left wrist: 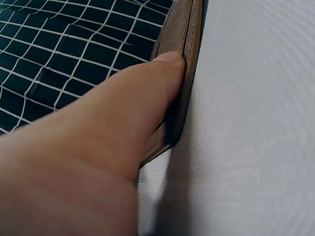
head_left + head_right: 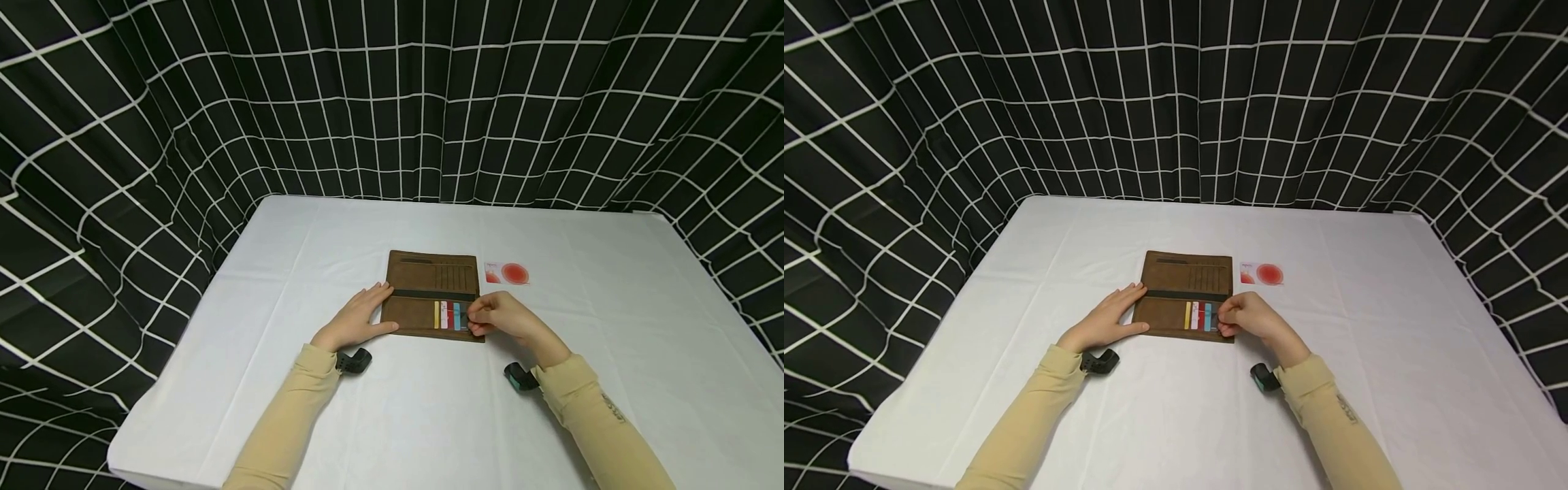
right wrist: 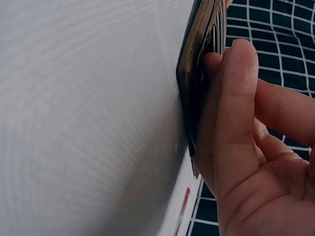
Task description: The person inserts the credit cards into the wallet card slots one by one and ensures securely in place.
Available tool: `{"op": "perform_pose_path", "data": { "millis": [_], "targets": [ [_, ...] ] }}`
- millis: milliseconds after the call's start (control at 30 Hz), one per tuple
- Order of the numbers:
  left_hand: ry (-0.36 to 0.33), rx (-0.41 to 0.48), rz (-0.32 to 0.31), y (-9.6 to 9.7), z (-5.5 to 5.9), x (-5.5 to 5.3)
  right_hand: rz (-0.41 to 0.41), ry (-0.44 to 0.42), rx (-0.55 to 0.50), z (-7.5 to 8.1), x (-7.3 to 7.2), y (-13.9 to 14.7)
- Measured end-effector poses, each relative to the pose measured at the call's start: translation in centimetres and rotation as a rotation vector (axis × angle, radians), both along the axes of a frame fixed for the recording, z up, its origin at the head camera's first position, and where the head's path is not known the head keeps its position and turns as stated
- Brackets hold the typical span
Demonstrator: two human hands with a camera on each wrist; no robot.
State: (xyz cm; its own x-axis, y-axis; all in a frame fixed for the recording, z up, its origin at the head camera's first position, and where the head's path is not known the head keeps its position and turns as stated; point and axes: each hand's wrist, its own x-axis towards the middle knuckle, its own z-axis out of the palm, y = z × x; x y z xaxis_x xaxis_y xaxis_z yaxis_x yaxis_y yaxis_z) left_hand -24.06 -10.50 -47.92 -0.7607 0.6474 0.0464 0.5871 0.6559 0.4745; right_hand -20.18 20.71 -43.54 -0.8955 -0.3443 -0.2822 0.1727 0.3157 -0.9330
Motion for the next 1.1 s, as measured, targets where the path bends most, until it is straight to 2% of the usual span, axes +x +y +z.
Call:
{"op": "perform_pose_path", "data": {
  "millis": [500,767,1100],
  "targets": [
    [-0.016,-0.010,0.004,0.0,0.1,-0.1,0.046,-0.007,0.036,0.7,0.3,0.3],
    [-0.014,0.003,0.000,0.0,0.0,-0.1,0.056,-0.020,0.017,0.4,0.5,1.0],
    [-0.030,0.003,0.009,-0.1,0.0,-0.1,0.056,0.039,0.047,0.2,0.4,2.5]
  ]
}}
